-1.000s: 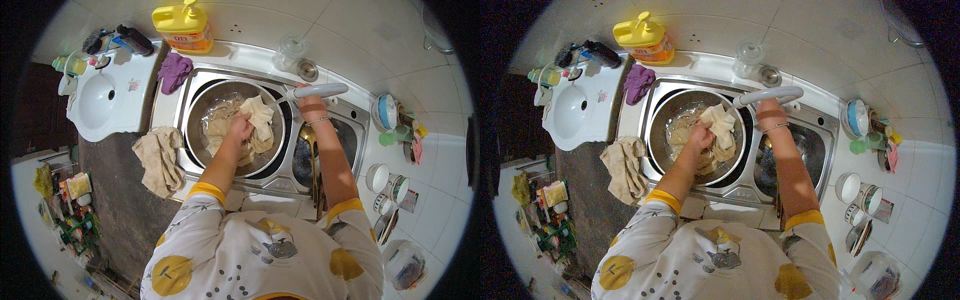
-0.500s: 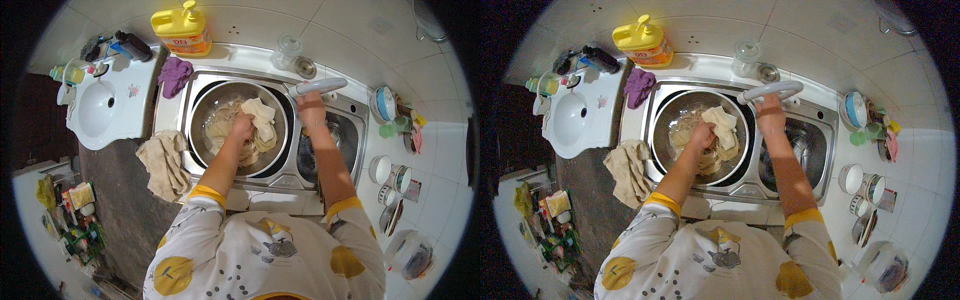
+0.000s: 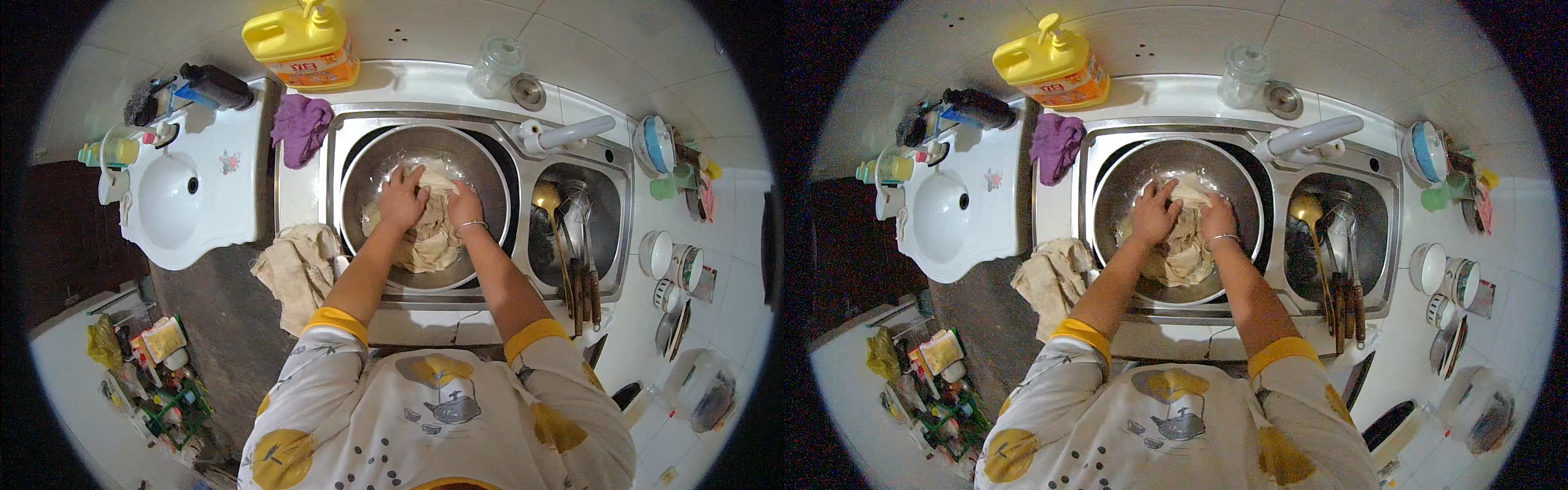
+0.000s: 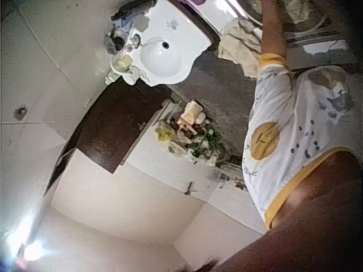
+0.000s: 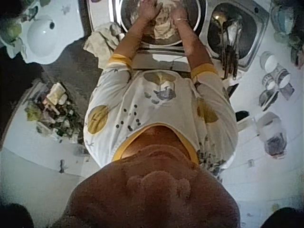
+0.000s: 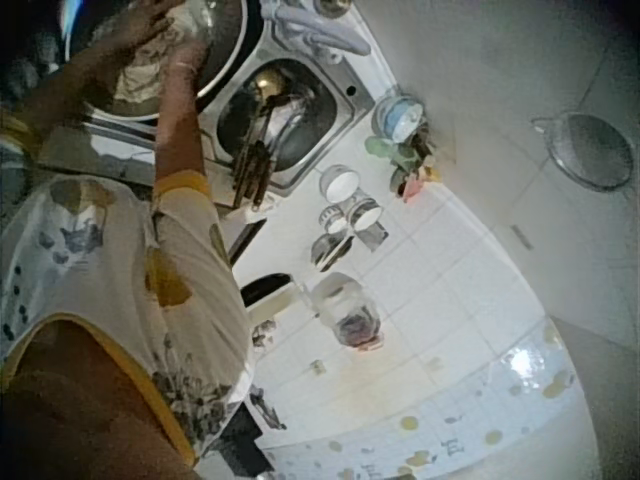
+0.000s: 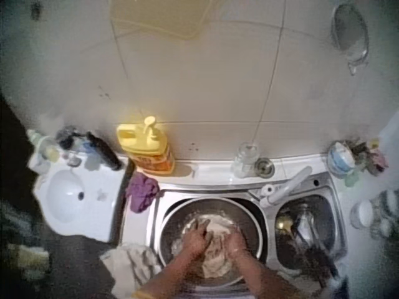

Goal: The person scrubs a knife with a steel wool pad in a kitchen sink, rinses it, and places it in a drying rack. They then retrieve several beige cloths from a wall line, place them in a metal bowl in the sink, and wash them by hand under running water.

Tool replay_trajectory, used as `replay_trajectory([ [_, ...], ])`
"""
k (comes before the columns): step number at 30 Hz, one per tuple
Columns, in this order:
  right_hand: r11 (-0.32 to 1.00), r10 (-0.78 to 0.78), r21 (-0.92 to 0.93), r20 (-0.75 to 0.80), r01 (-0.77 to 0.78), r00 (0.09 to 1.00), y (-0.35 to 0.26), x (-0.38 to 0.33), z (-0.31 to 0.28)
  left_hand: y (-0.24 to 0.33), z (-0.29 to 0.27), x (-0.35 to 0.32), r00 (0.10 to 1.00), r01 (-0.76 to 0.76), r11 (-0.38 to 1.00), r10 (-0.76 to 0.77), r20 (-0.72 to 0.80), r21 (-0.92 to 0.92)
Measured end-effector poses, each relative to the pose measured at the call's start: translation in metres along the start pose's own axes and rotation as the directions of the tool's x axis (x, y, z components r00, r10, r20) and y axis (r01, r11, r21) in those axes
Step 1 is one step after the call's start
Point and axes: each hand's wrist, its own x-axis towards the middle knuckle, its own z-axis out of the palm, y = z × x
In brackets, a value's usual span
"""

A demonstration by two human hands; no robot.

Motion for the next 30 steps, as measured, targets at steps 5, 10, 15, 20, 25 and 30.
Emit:
replay_trajectory([
  [5, 0.961, -0.194, 0.175, -0.123, 0.214, 0.973, 0.004, -0.012, 0.018, -0.037, 0.028, 0.013, 0.959, 0.280, 0.673, -0.226, 0.170, -0.684],
  [10, 0.918, -0.389, 0.034, -0.102, 0.394, 0.916, -0.016, -0.015, -0.032, -0.020, -0.022, 0.004, 0.959, 0.267, 0.894, -0.209, 0.191, -0.359],
  [15, 0.914, -0.354, -0.262, -0.149, 0.309, 0.923, -0.025, -0.001, -0.011, -0.004, -0.008, -0.012, 0.973, -0.001, 0.967, 0.060, -0.221, 0.256],
  [20, 0.831, -0.336, -0.453, 0.055, 0.323, 0.940, -0.007, 0.015, -0.006, -0.014, 0.004, -0.010, 0.996, -0.088, 0.932, 0.081, 0.036, 0.352],
  [25, 0.982, -0.175, 0.031, -0.226, 0.186, 0.958, -0.006, 0.027, 0.010, -0.053, 0.015, 0.019, 0.993, 0.112, 0.541, -0.088, 0.077, -0.833],
  [30, 0.913, -0.370, 0.197, 0.037, 0.356, 0.928, -0.042, -0.009, -0.002, -0.019, -0.022, 0.022, 0.774, 0.578, -0.078, -0.264, 0.575, -0.813],
])
